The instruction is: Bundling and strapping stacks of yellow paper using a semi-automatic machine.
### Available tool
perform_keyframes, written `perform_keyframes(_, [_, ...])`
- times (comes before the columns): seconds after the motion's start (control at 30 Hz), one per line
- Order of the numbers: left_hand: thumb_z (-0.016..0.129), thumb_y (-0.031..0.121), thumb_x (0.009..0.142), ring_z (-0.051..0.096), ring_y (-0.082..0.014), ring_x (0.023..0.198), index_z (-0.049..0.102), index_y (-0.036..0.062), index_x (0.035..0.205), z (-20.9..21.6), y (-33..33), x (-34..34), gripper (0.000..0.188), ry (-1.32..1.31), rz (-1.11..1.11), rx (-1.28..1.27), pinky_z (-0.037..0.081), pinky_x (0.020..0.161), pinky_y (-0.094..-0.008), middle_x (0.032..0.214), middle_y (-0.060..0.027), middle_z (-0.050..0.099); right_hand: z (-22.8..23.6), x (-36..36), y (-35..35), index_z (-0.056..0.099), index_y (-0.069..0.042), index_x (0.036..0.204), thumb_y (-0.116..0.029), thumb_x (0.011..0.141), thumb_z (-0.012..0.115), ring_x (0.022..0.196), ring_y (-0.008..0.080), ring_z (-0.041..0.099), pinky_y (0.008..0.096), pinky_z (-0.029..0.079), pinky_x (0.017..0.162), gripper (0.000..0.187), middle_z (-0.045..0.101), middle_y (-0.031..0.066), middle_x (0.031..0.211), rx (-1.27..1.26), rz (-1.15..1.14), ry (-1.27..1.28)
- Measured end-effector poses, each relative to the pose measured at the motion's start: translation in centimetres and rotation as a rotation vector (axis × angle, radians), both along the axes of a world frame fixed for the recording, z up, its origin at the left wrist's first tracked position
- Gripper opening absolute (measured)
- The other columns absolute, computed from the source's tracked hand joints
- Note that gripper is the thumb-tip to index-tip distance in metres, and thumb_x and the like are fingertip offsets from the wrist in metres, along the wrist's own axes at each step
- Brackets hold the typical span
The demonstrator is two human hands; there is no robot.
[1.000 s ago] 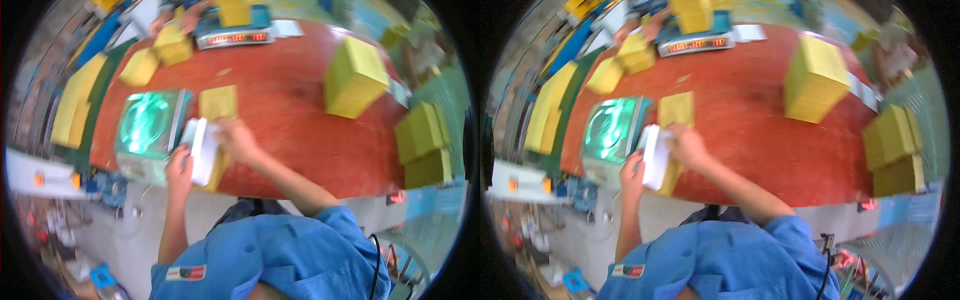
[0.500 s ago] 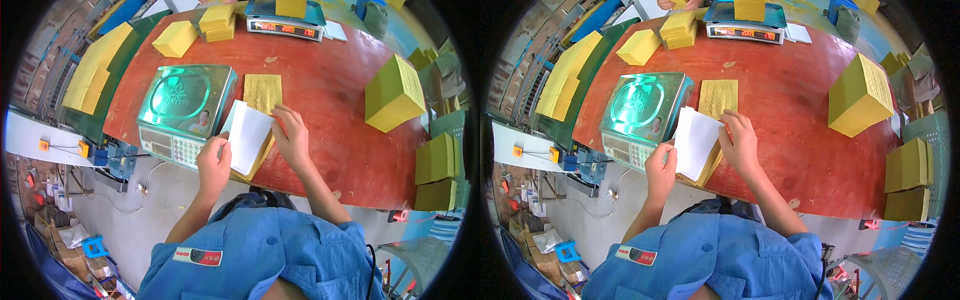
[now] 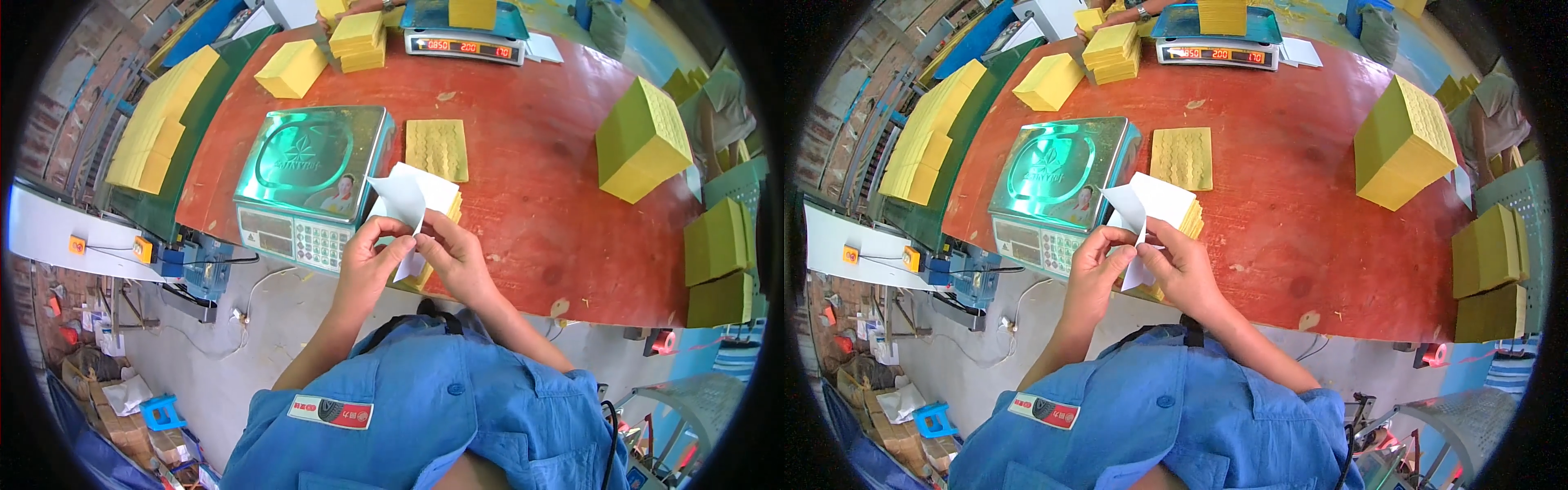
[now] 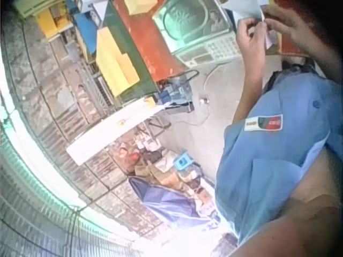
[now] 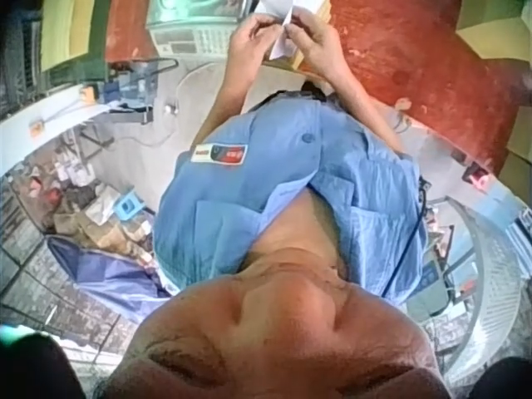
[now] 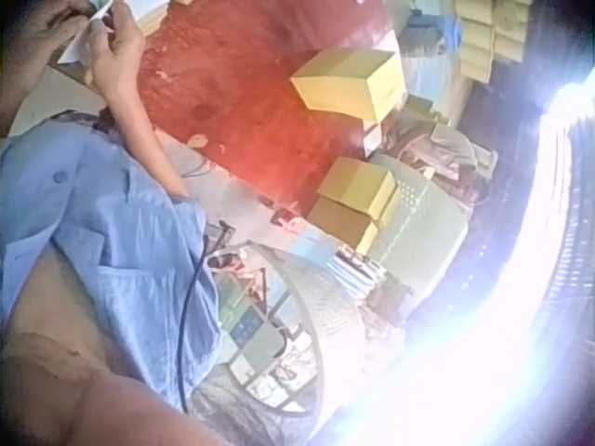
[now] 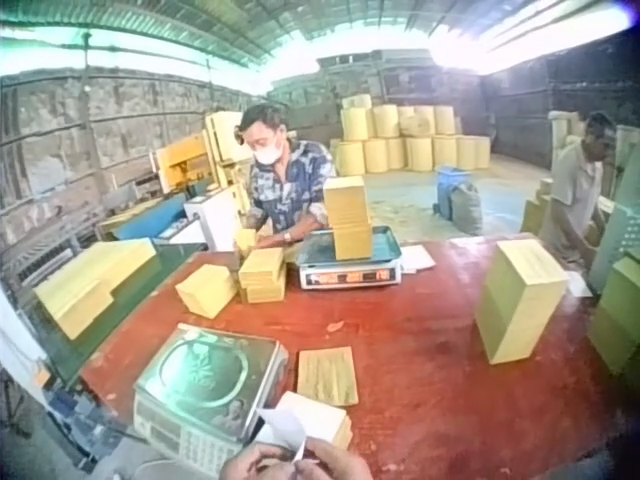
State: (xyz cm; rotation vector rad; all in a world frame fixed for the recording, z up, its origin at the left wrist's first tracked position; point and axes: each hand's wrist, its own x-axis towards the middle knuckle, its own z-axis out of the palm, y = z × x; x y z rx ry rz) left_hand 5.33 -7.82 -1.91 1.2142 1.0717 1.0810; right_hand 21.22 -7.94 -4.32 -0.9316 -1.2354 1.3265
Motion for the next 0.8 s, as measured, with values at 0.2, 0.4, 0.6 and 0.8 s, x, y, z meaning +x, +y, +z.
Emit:
perform_keyframes(0.2, [0.065, 0.004, 0.09, 0.054, -0.0053, 0.07, 0.061, 0.0, 0.093, -0.2, -0.3, -0.7, 0.006, 0.242, 0.179, 0.158, 0.045, 0.06, -0.0225, 0.081, -0.0009, 0.062, 0.3, 0.5, 0.3, 0.06, 0.001, 0.121, -0.004, 0.087, 0.063, 0.095, 0.0266, 0.067, 0.036, 0.053, 0.081, 0.035, 0.066, 0.0182, 0.109, 0.242, -0.054, -0.322])
perform_keyframes(0.4, [0.058, -0.007, 0.086, 0.057, -0.0167, 0.064, 0.063, 0.0021, 0.104, 2.0, -0.4, -0.7, 0.02, 0.747, 0.448, 0.781, 0.048, 0.06, -0.0311, 0.082, -0.0083, 0.06, -2.3, 4.2, 5.3, 0.063, -0.001, 0.115, -0.017, 0.082, 0.07, 0.122, 0.0338, 0.052, 0.047, 0.043, 0.098, 0.038, 0.062, 0.0147, 0.123, 0.41, -0.474, -1.015])
perform_keyframes(0.6, [0.058, -0.004, 0.078, 0.059, -0.028, 0.073, 0.066, 0.0064, 0.103, -1.2, 1.8, 2.2, 0.029, 1.259, 0.034, 0.843, 0.048, 0.063, -0.0402, 0.081, -0.0092, 0.054, -3.0, 3.4, 5.5, 0.064, -0.002, 0.112, -0.017, 0.079, 0.07, 0.122, 0.0328, 0.052, 0.0471, 0.042, 0.097, 0.037, 0.062, 0.013, 0.123, 0.402, -0.44, -1.008])
perform_keyframes(0.8, [0.058, 0.001, 0.078, 0.06, -0.0292, 0.076, 0.064, 0.0045, 0.097, 3.8, 1.7, 0.8, 0.02, 1.13, 0.299, 0.907, 0.05, 0.063, -0.0394, 0.084, -0.0113, 0.053, -2.5, 3.7, 5.8, 0.066, -0.003, 0.098, -0.005, 0.075, 0.071, 0.111, 0.03, 0.057, 0.0404, 0.047, 0.091, 0.023, 0.066, 0.0108, 0.112, 0.47, -0.485, -0.862])
